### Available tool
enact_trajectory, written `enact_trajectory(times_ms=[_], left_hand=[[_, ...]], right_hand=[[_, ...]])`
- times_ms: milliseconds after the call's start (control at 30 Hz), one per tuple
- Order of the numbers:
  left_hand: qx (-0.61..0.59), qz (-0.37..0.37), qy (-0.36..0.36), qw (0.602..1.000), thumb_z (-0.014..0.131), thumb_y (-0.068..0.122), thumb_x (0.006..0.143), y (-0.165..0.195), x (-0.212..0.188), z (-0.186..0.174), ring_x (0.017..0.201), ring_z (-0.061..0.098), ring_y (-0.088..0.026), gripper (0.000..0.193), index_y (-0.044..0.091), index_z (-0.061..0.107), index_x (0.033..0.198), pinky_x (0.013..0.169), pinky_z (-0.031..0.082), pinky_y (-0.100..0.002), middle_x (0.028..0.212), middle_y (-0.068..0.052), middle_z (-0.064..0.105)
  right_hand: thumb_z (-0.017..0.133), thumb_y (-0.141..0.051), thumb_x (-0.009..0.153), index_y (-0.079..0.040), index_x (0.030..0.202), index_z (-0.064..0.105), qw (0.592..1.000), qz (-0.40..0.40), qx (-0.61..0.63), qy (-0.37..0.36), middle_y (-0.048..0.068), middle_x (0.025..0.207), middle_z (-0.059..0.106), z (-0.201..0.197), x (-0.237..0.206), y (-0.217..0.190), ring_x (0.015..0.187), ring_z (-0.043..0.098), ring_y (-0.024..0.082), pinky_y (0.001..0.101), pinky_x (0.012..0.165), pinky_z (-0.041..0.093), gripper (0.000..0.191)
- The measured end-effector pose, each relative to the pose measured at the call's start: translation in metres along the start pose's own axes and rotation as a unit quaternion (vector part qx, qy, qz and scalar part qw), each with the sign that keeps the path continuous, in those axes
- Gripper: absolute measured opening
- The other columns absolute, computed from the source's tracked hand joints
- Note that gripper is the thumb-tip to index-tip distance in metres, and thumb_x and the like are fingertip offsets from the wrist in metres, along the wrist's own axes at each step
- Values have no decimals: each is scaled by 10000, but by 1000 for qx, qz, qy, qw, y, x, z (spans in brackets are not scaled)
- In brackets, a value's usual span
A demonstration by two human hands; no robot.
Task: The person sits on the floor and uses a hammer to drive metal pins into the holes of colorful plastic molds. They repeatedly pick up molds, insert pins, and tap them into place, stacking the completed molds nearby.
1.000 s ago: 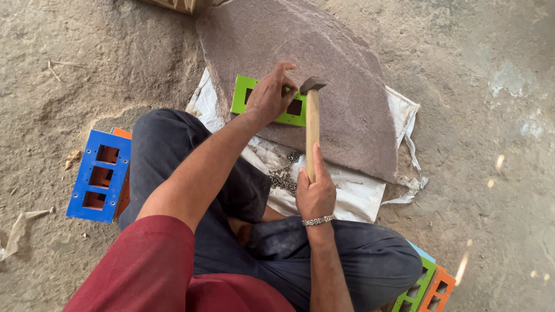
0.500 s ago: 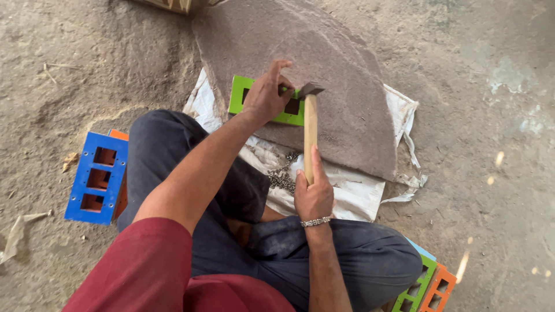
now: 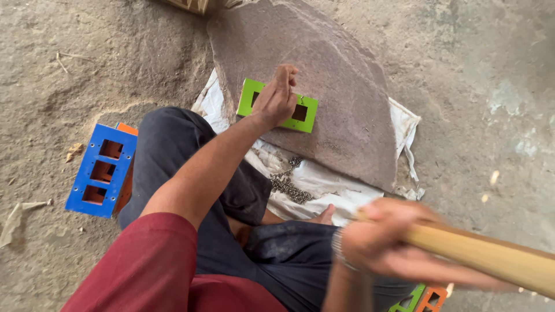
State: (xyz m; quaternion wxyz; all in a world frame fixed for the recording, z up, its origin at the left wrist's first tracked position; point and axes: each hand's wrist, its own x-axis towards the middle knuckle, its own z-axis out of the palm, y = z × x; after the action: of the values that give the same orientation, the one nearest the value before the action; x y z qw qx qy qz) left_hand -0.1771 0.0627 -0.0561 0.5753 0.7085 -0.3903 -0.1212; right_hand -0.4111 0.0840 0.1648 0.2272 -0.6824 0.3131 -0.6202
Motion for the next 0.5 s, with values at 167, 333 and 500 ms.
enact_trajectory(times_ms=[167, 333, 500], left_hand=[[16, -14, -1, 1000, 521, -33, 897, 1, -1, 1, 936, 651, -410, 426, 107, 368, 1269, 814, 522, -507, 1025, -171, 609], [16, -10, -10, 1000, 539, -20, 887, -1, -1, -1, 906, 638, -426, 393, 102, 361, 1216, 795, 499, -527, 986, -182, 590], [29, -6, -14, 999, 518, -18, 904, 0, 1, -1, 897, 634, -423, 380, 116, 343, 1214, 794, 492, -535, 968, -172, 583]], right_hand=[[620, -146, 1006, -45, 1433, 505, 888, 55, -282, -359, 251, 1083, 712, 40, -72, 50, 995, 721, 396, 547, 893, 570, 454], [618, -56, 967, -1, 1554, 413, 899, 121, -202, -370, 279, 1230, 693, 21, -75, 68, 953, 764, 361, 402, 739, 625, 624], [616, -116, 1109, 45, 1591, 311, 959, -84, -200, -182, 275, 1447, 556, 18, -87, 64, 1197, 700, 433, 433, 984, 611, 592]])
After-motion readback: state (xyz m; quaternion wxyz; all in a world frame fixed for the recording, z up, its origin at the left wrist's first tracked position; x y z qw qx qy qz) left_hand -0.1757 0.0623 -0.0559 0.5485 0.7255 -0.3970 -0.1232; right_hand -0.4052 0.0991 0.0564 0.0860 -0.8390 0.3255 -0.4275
